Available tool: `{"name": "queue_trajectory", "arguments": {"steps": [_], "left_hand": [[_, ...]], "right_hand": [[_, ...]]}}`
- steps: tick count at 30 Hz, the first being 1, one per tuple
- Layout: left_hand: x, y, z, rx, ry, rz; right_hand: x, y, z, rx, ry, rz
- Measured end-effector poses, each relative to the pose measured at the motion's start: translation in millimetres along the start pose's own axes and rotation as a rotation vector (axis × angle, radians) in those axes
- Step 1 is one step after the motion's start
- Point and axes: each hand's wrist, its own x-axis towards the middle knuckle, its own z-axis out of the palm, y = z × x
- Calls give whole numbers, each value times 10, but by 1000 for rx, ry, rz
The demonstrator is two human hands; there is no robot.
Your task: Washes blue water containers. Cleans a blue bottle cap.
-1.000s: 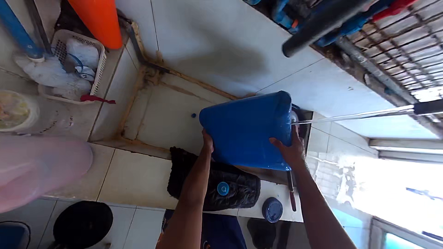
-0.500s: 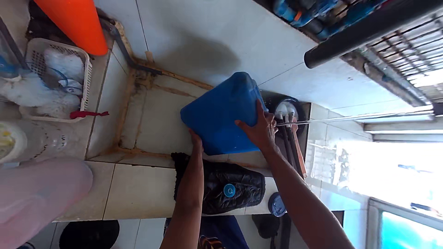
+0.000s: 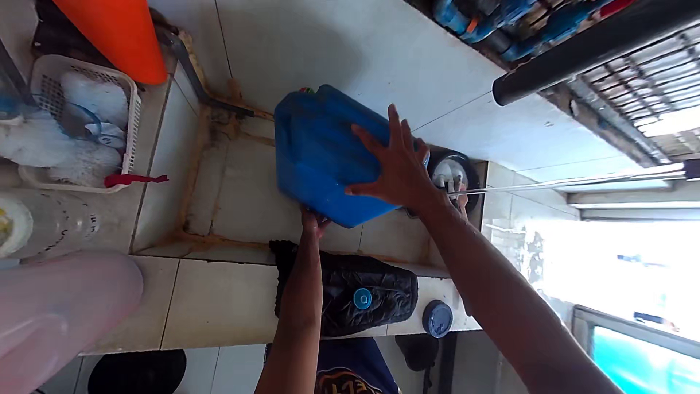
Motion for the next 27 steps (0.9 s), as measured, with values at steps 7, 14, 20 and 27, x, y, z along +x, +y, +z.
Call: {"name": "queue_trajectory", "arguments": {"steps": [7,14,20,27], "left_hand": [[2,-26,-75,-3,-148,101],[-265,59,71,-165,-297,152],[-149,83,18,-22,-241,123],[-68,-2,-29,207,-68,69]], "right_hand": [[337,-643,-228,-68,-65,-7],[358,-1123,-239,-133,-66,-147],[613,-424,-415,58,-104,-1],[-114,801,312,227,15,164]]}}
